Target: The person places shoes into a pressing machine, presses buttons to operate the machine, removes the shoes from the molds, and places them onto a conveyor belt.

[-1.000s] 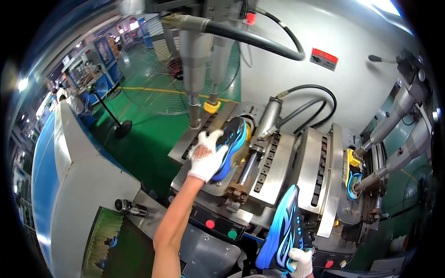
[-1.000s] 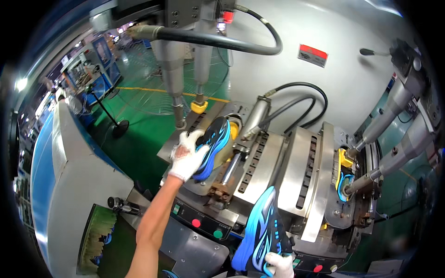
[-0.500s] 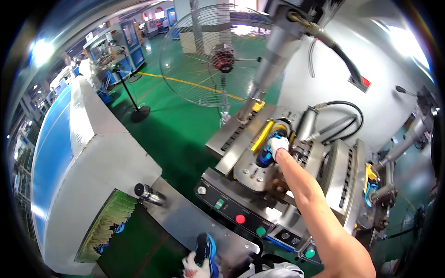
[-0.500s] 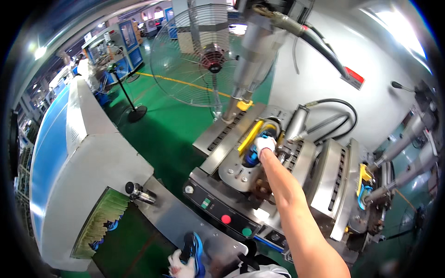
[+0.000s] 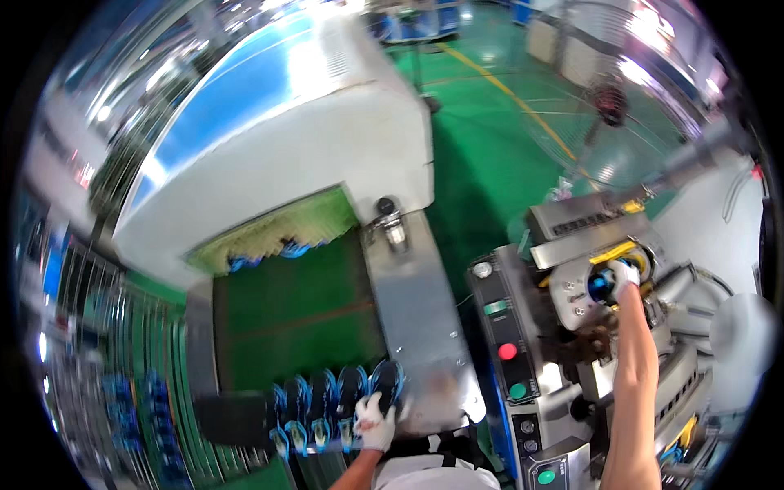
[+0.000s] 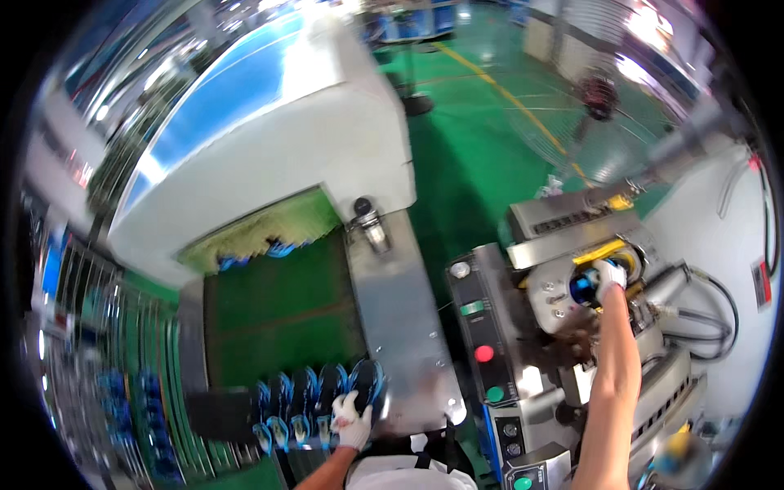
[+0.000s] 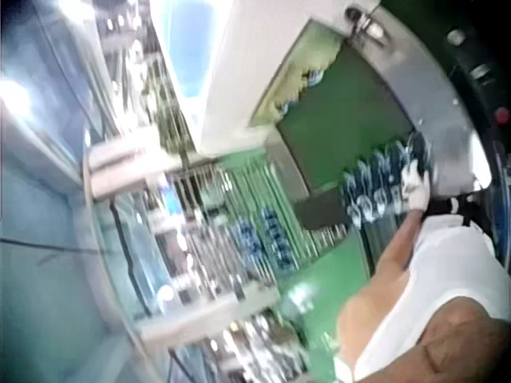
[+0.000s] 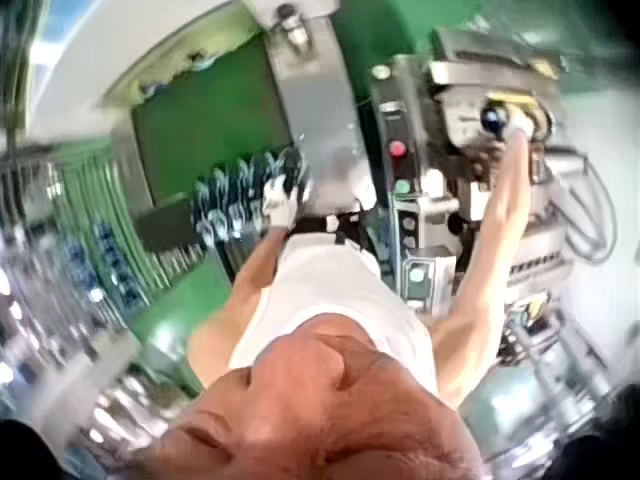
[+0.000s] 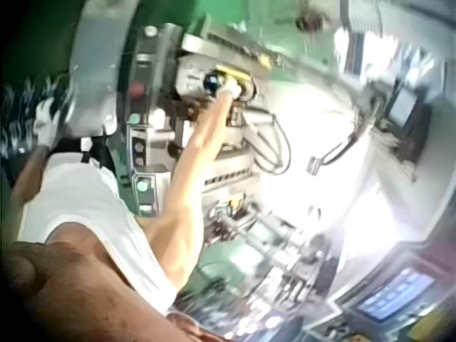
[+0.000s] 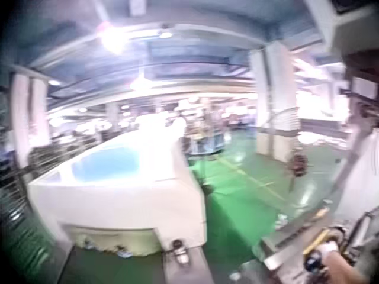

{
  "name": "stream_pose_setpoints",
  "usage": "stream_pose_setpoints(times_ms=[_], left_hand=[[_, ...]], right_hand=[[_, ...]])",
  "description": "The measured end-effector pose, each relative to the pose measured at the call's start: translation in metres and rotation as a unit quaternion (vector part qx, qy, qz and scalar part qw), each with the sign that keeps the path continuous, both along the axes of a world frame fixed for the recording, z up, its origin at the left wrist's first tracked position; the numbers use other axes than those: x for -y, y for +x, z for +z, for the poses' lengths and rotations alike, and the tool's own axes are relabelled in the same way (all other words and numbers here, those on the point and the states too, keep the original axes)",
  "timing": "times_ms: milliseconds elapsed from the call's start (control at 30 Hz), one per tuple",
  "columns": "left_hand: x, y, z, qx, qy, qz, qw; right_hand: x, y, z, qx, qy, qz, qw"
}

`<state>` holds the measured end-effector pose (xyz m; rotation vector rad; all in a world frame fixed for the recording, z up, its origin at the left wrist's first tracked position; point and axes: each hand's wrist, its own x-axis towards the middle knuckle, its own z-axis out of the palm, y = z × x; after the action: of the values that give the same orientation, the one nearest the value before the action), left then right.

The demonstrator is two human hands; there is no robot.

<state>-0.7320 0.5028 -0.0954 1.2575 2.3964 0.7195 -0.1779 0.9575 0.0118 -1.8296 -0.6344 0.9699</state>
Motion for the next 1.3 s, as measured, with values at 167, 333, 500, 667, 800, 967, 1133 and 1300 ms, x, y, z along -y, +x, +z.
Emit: stream_pose_setpoints(times_ms=[167, 333, 500, 667, 800, 967, 1133, 1300], left_hand=[[0.043, -0.051, 0.018, 0.059, 0.005, -0.024, 0.998], [-0.004, -0.098, 0.028, 0.084, 0.131, -0.141, 0.978], [-0.081, -0.245, -0.026, 0.015, 0.072, -0.086, 0.994], [-0.14, -0.469, -0.073, -0.135, 0.133, 0.01, 0.982], [-0.229, -0.588, -0.041, -0.174, 0.024, 0.088, 0.98], [-0.268, -0.71, -0.051, -0.168, -0.065, 0.138, 0.974], [-0.256, -0.72, -0.109, -0.242, 0.074, 0.124, 0.959], [-0.18, -0.647, -0.063, -0.181, 0.155, 0.08, 0.968]], right_hand=[[0.146, -0.237, 0.07, 0.382, 0.069, 0.148, 0.91], [0.317, -0.306, -0.024, 0.523, 0.093, 0.202, 0.823], [0.335, -0.296, -0.114, 0.702, -0.231, 0.3, 0.603], [0.355, -0.351, -0.022, 0.515, -0.182, 0.252, 0.799], [0.45, -0.294, -0.052, 0.62, -0.182, 0.243, 0.724], [0.488, -0.332, -0.044, 0.464, -0.586, 0.327, 0.578], [0.519, -0.355, -0.064, 0.508, -0.425, 0.318, 0.678], [0.511, -0.359, -0.114, 0.375, -0.339, 0.347, 0.79]])
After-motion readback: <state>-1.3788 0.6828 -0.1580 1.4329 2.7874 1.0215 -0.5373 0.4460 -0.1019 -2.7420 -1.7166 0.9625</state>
